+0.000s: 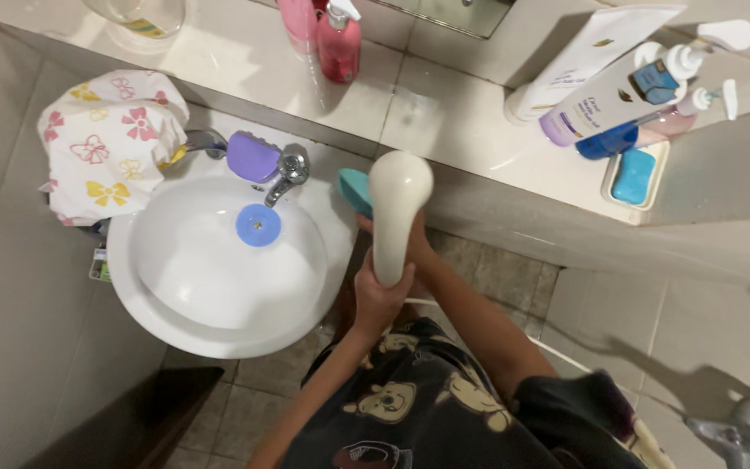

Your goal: The person uses a brush and water to scrub the bathroom sink, faucet, and surrounding wall area, then rearranges various toiletries on the shelf.

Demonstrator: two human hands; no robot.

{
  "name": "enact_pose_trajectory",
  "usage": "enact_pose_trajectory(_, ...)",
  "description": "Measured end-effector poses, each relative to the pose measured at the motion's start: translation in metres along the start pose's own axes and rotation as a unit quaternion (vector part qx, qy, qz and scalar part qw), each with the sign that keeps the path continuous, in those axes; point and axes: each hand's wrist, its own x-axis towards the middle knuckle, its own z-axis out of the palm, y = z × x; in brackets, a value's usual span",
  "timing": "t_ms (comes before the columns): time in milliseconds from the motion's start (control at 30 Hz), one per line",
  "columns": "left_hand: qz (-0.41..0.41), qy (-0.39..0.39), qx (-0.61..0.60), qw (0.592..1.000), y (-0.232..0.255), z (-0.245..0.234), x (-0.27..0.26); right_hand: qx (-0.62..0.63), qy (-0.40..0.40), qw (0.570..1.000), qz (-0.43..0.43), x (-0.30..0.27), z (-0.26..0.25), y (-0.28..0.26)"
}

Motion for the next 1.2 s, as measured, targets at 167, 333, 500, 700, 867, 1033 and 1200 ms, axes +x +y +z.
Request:
enact_pose_trajectory(167,0.055,-0.056,-0.012,0.997,0.021,0.011,0.018,-0.119,0.045,0.981,0.144,-0.04,-0.055,0.038)
enact_pose_trajectory(333,0.0,-0.062,-0.063,0.996,0.014,0.009,0.015,-0.184,0.228,0.945,0.147,-0.049,-0.167,0.034)
enact_pose_trajectory(500,-0.001,-0.026,-0.014,1.0,0.005,0.0,0.013,-0.198,0.235,0.933,0.186,0.058,-0.176,0.059)
enact_pose_trajectory(700,-0.06,-0.004,-0.018,0.998,0.004,-0.013,0.017,-0.173,0.223,0.957,0.07,0.18,-0.13,0.042)
enact_pose_trajectory(867,-0.068,0.005,0.012,0.998,0.004,-0.023,0.023,-0.235,0.228,0.944,0.038,0.133,-0.175,0.068)
enact_pose_trajectory(1033,-0.046,0.025,0.016,0.998,-0.002,-0.033,0.027,-0.272,0.216,0.937,0.036,0.106,-0.181,0.061)
enact_pose_trajectory(1200,-0.055,0.026,0.012,0.998,-0.007,-0.035,0.028,-0.369,0.166,0.914,-0.004,0.175,-0.149,0.046)
